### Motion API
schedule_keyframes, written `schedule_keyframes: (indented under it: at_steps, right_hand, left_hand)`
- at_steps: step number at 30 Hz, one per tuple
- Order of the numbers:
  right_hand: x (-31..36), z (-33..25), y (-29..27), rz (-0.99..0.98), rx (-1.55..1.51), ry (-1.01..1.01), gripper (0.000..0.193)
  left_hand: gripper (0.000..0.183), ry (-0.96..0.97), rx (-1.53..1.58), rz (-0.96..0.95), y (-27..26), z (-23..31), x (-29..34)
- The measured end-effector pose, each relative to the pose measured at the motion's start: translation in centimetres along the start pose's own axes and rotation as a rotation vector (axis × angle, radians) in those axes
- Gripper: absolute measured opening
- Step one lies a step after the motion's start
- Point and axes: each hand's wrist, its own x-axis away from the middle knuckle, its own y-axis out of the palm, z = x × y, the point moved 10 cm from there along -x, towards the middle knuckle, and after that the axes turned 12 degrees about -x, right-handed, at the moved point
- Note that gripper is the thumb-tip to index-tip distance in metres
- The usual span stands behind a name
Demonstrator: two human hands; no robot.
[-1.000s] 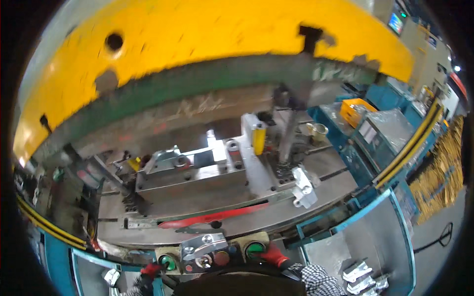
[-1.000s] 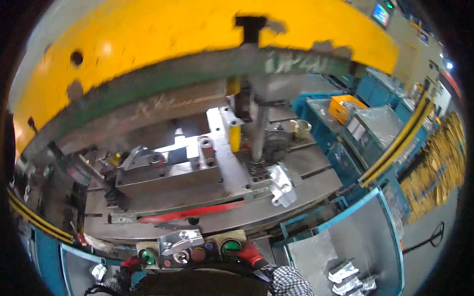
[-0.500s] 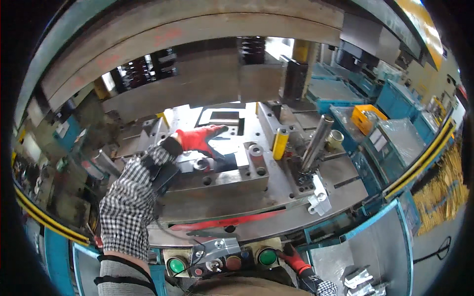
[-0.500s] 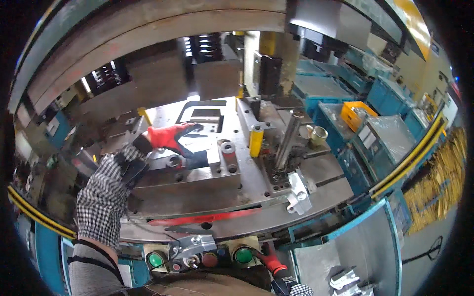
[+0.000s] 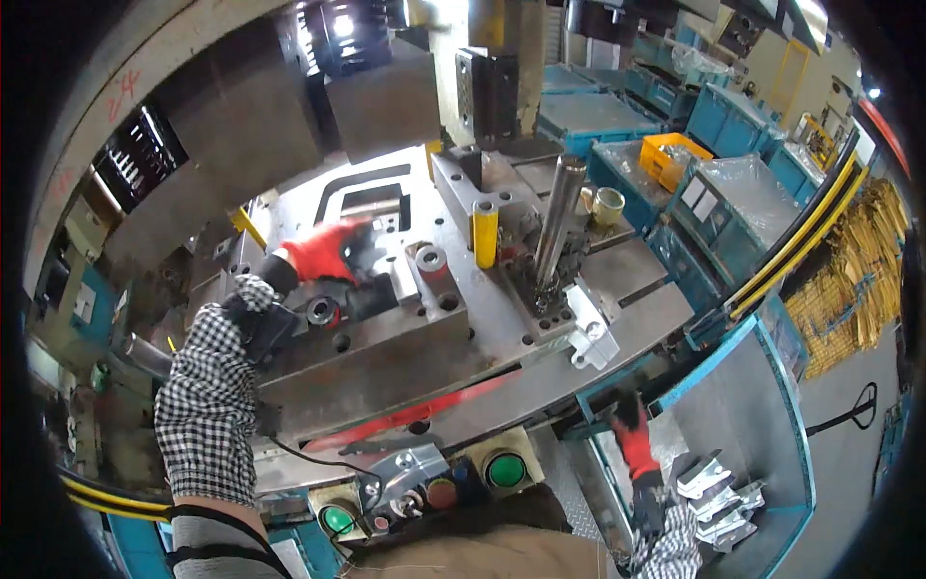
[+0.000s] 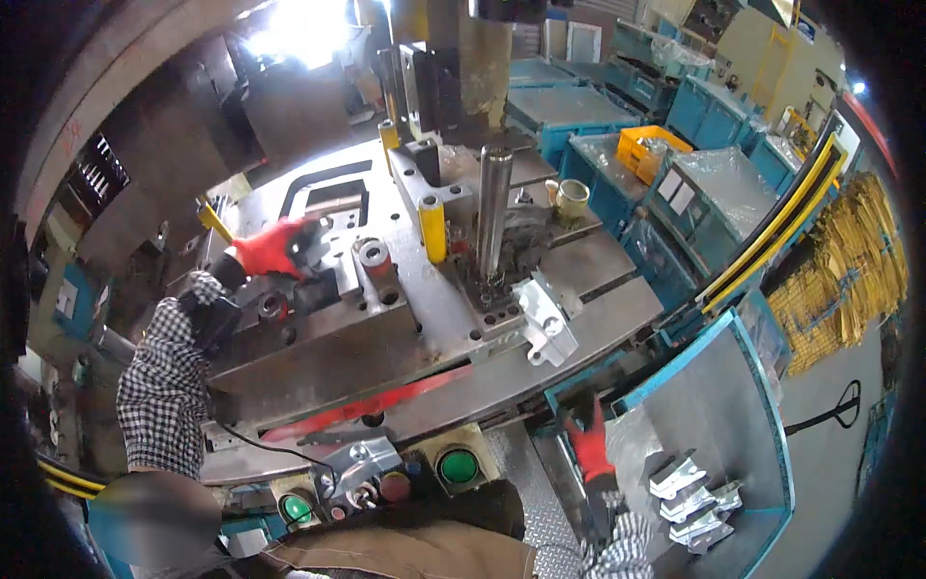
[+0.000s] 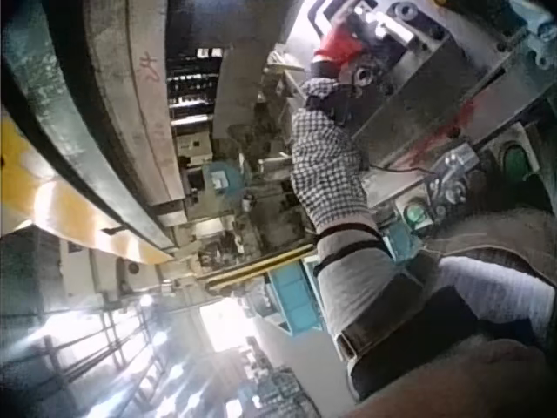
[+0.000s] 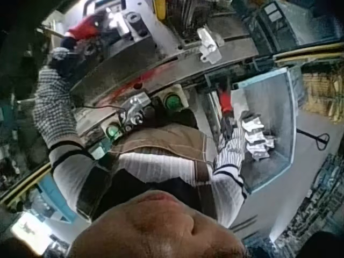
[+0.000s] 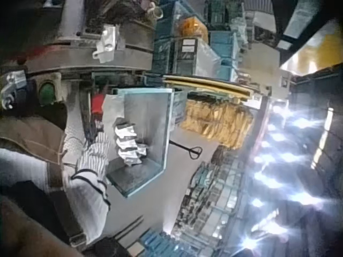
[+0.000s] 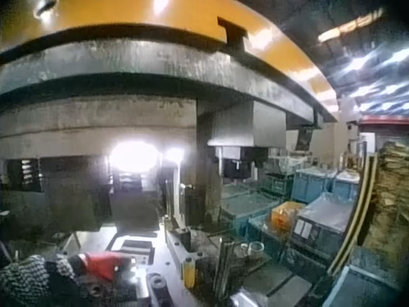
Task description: Operate a heavy industrial stamping press to shape metal components.
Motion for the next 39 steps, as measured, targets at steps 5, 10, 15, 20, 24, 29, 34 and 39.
schedule_keyframes:
  at_steps: [5, 10, 15, 20, 24, 29, 34, 39]
  right_hand:
    - [-10.3, -8.1, 4.8, -0.013, 0.734, -0.362, 0.132]
    - [-19.6, -3.3, 8.5, -0.196, 1.103, -0.29, 0.157]
    - [-22.0, -0.7, 10.3, -0.271, 1.008, -0.275, 0.168]
    - [-21.4, 0.3, 9.7, -0.188, 0.965, -0.187, 0.156]
    - [-21.1, -1.8, 10.0, -0.156, 0.939, -0.197, 0.145]
    - [-19.8, -4.2, 7.5, -0.2, 0.821, -0.244, 0.137]
    - [-15.7, -5.0, 1.9, -0.196, 0.793, -0.206, 0.129]
    - [-11.0, -5.0, -7.4, -0.099, 0.312, -0.103, 0.117]
  left_hand:
    - [0.121, -0.135, 0.14, 0.277, -12.2, 12.5, 5.6]
    - [0.12, -0.02, 0.137, 0.137, -11.3, 21.7, 16.7]
    - [0.123, -0.136, 0.119, -0.148, 1.5, 27.1, 26.0]
    - [0.123, -0.384, -0.039, -0.251, 17.3, 27.0, 26.6]
    - [0.123, -0.4, -0.218, -0.276, 24.5, 27.3, 22.3]
    - [0.12, -0.397, -0.385, -0.197, 30.8, 24.5, 20.4]
    - [0.107, -0.311, -0.316, -0.165, 29.5, 24.3, 21.1]
    - [0.099, -0.224, -0.24, -0.106, 29.3, 24.7, 21.1]
